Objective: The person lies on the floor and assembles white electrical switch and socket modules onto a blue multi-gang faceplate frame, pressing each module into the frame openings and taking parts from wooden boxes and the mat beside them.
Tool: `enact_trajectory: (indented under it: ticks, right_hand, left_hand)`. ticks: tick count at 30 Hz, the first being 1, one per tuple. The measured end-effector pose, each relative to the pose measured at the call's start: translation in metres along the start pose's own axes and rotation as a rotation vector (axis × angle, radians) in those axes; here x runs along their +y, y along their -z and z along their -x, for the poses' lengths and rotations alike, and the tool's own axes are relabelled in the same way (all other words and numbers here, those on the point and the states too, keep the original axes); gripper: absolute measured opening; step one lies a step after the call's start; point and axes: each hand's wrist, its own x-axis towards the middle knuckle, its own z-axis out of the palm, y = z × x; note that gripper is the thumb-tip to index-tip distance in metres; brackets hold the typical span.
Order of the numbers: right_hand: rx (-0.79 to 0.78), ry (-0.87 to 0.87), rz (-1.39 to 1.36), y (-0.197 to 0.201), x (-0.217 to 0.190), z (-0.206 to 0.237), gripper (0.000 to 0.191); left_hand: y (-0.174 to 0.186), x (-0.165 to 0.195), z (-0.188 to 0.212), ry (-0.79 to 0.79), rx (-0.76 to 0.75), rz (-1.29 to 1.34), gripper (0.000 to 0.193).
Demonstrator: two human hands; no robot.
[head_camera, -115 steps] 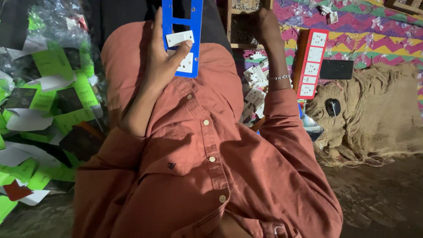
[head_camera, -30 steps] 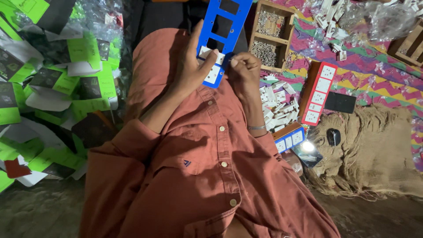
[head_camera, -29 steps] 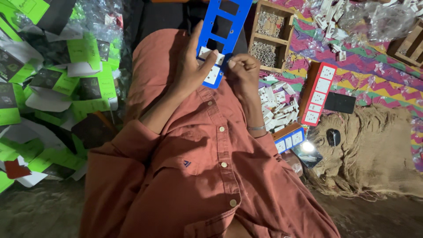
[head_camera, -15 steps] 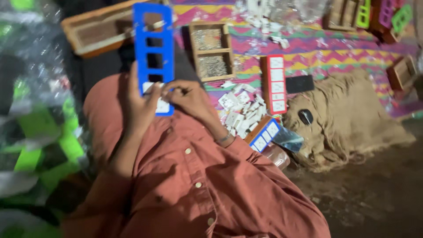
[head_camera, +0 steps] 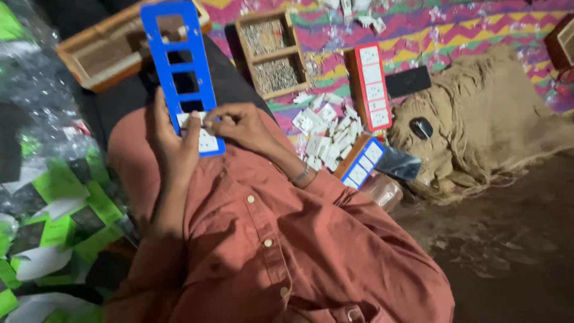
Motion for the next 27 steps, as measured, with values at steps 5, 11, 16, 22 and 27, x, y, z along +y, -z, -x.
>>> enact_trajectory:
  ticks: [5, 11, 16, 22, 27]
  right_hand:
    - [-0.03, -0.013, -0.019, -0.0013, 0.001, -0.0043, 0.008]
    - [-0.007, 0.007, -0.052, -0.0015, 0.0042, -0.0035, 0.012]
    - [-0.065, 0.011, -0.057, -0.0001, 0.0054, -0.0024, 0.009]
    - [-0.063, 0.007, -0.034, -0.0004, 0.0025, -0.0024, 0.01]
    - [-0.028, 0.038, -0.026, 0.0009, 0.0063, -0.0056, 0.009]
  left_hand:
    - [-0.0018, -0.0073, -0.0014, 0.041, -0.001, 0.054, 0.068]
    - [-0.0038, -0.0086, -0.0009, 0.07, -0.003, 0.145, 0.069]
    - [-0.0015, -0.0057, -0.001, -0.025, 0.007, -0.004, 0.067]
    - [-0.0012, -0.0003, -0.0019, 0.029, -0.002, 0.046, 0.067]
    - [-0.0012, 0.0011, -0.0024, 0.0, 0.008, 0.031, 0.066]
